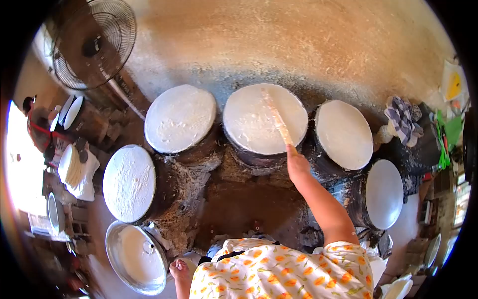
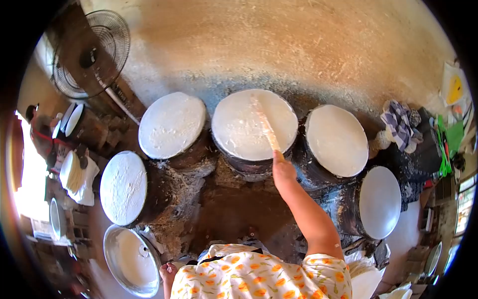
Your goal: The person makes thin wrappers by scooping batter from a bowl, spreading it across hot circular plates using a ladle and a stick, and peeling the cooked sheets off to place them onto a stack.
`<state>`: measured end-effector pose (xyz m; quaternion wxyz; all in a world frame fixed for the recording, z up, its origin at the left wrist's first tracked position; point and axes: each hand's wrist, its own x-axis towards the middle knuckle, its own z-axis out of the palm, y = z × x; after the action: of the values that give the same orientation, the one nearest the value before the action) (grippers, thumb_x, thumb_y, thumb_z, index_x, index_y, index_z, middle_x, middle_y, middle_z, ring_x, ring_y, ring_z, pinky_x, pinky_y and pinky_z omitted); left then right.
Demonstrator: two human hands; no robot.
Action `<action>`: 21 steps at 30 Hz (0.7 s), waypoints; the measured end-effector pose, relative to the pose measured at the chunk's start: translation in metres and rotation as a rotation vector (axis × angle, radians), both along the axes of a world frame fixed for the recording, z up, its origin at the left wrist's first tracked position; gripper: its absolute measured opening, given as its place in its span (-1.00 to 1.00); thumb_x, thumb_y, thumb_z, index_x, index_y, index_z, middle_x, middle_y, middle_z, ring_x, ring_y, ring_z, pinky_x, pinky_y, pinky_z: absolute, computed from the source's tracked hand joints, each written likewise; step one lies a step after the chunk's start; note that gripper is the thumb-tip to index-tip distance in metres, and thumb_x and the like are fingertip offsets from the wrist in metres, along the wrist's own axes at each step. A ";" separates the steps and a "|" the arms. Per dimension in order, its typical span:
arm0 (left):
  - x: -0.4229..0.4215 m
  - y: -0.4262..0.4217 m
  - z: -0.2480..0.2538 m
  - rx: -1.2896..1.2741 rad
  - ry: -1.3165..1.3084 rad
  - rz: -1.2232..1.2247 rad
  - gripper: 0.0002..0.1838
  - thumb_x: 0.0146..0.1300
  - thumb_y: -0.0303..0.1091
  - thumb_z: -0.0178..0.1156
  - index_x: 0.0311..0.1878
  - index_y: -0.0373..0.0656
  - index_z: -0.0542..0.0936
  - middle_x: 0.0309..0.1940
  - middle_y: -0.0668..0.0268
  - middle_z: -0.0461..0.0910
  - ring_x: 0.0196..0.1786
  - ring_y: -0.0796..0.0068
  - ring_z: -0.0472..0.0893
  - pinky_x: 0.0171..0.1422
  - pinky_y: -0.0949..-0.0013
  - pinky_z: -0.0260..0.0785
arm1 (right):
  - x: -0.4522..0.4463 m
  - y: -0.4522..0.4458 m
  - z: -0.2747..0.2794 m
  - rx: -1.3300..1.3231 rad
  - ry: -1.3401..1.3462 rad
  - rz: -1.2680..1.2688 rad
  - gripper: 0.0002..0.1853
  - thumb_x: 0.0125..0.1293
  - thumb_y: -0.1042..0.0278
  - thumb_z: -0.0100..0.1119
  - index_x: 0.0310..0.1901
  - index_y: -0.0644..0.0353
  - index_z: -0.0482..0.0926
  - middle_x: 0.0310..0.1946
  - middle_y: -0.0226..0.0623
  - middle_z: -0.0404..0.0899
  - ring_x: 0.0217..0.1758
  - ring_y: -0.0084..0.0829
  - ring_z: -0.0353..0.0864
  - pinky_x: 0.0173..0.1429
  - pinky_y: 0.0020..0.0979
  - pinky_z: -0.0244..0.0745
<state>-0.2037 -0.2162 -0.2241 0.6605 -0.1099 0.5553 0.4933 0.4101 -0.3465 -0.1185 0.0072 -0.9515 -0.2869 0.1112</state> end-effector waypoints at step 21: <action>-0.060 0.125 -0.056 0.137 -0.534 -0.068 -0.14 0.30 0.14 0.03 0.33 -0.36 -0.06 0.12 -0.15 0.30 0.19 -0.23 0.36 0.29 -0.25 0.26 | -0.317 0.129 0.036 0.560 0.279 0.657 -0.28 0.08 0.62 -0.06 0.34 -0.13 0.27 -0.06 0.05 0.55 -0.11 0.07 0.56 -0.09 -0.08 0.48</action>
<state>-0.2641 -0.0915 -0.2800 0.8054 -0.1726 0.3305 0.4608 0.0929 -0.2175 -0.0827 0.2672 -0.7474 -0.5888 0.1528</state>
